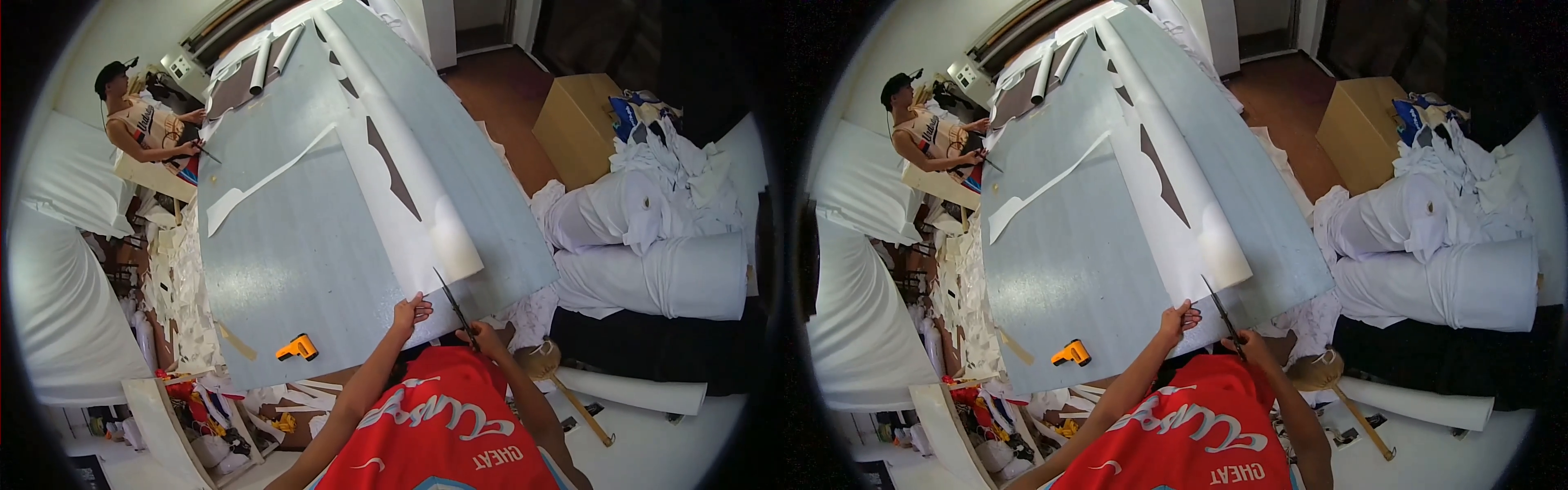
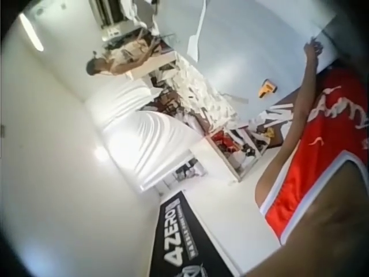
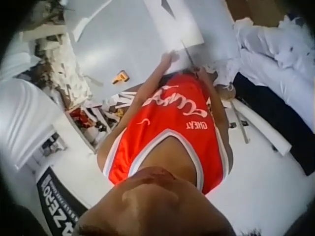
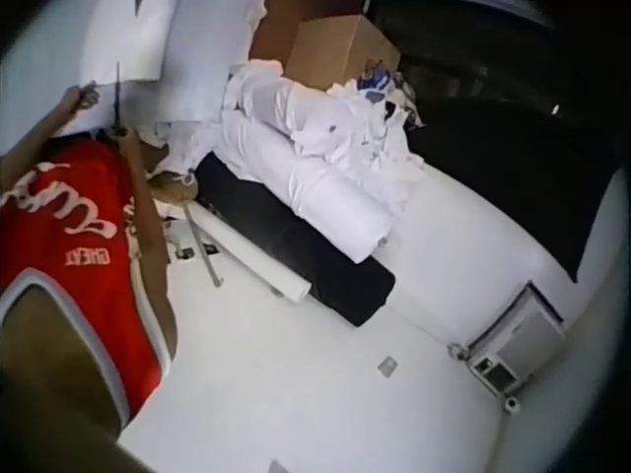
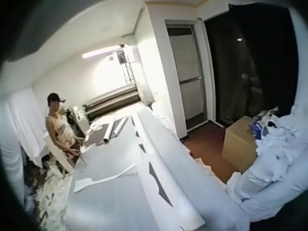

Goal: Cutting out patterns from large fabric sheets using scissors on a production table.

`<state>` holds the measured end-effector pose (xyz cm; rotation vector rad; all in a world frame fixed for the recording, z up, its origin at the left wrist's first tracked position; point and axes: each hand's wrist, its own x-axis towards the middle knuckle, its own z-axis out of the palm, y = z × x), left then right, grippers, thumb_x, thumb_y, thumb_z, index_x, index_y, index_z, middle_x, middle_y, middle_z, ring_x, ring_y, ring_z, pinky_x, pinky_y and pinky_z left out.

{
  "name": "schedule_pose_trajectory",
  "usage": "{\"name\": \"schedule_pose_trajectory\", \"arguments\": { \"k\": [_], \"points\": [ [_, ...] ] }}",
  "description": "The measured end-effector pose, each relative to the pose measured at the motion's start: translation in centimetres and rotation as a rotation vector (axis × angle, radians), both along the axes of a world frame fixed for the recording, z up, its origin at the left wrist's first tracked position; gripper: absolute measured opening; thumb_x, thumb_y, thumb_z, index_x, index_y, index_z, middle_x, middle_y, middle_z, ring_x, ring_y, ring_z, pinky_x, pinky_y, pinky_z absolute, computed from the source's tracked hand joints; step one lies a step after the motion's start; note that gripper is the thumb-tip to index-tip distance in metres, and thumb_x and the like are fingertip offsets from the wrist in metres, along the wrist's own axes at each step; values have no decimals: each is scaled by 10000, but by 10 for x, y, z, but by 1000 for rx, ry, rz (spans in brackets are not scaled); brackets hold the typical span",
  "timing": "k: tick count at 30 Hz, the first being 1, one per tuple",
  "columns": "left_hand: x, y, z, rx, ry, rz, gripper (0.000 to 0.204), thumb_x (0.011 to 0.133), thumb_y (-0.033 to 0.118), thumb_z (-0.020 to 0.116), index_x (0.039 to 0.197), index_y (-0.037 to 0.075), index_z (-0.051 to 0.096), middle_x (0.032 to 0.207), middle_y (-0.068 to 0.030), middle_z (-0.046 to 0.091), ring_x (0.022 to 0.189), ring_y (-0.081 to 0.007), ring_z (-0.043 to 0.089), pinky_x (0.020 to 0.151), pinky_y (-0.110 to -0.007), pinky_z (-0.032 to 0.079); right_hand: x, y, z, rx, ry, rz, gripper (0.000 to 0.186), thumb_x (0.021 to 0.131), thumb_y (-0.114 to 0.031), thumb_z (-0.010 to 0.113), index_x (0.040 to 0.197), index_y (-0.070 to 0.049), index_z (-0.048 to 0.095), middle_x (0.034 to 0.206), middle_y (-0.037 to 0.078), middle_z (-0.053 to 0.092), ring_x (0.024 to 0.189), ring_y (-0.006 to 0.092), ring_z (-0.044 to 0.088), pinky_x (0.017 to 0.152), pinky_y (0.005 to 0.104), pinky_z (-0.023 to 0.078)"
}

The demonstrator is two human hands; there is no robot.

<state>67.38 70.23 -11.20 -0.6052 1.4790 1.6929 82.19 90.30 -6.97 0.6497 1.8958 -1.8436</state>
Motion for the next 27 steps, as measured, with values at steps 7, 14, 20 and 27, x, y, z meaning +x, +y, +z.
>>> {"name": "schedule_pose_trajectory", "arguments": {
  "k": [7,14,20,27],
  "points": [
    [19,-56,-70,193,160,-41,446,963,402,390,1022,29,628,947,-125,676,812,-232,647,740,-360,520,5,-20,22,160,242,70,332,813,-327,704,893,-6,682,797,118,680,724,180,604,691,340,474],
    [22,-3,8,108,17,-36,386,857,442,634,889,57,632,891,-80,684,811,-177,664,732,-302,516,37,11,-31,107,-23,-39,248,807,-197,724,701,-57,549,586,15,541,542,106,511,489,284,398],
    [9,-7,7,97,29,-16,378,862,418,639,878,41,628,873,-96,678,804,-193,661,737,-318,525,10,11,-18,-278,-179,-232,262,799,-215,751,730,-59,553,573,-3,516,481,82,453,427,260,326],
    [9,-3,3,89,22,1,376,855,404,655,899,36,593,870,-110,676,799,-207,668,711,-328,539,-2,10,-7,-183,-94,-175,254,786,-187,762,722,-47,560,568,-5,515,470,81,447,414,259,331]
  ]
}}
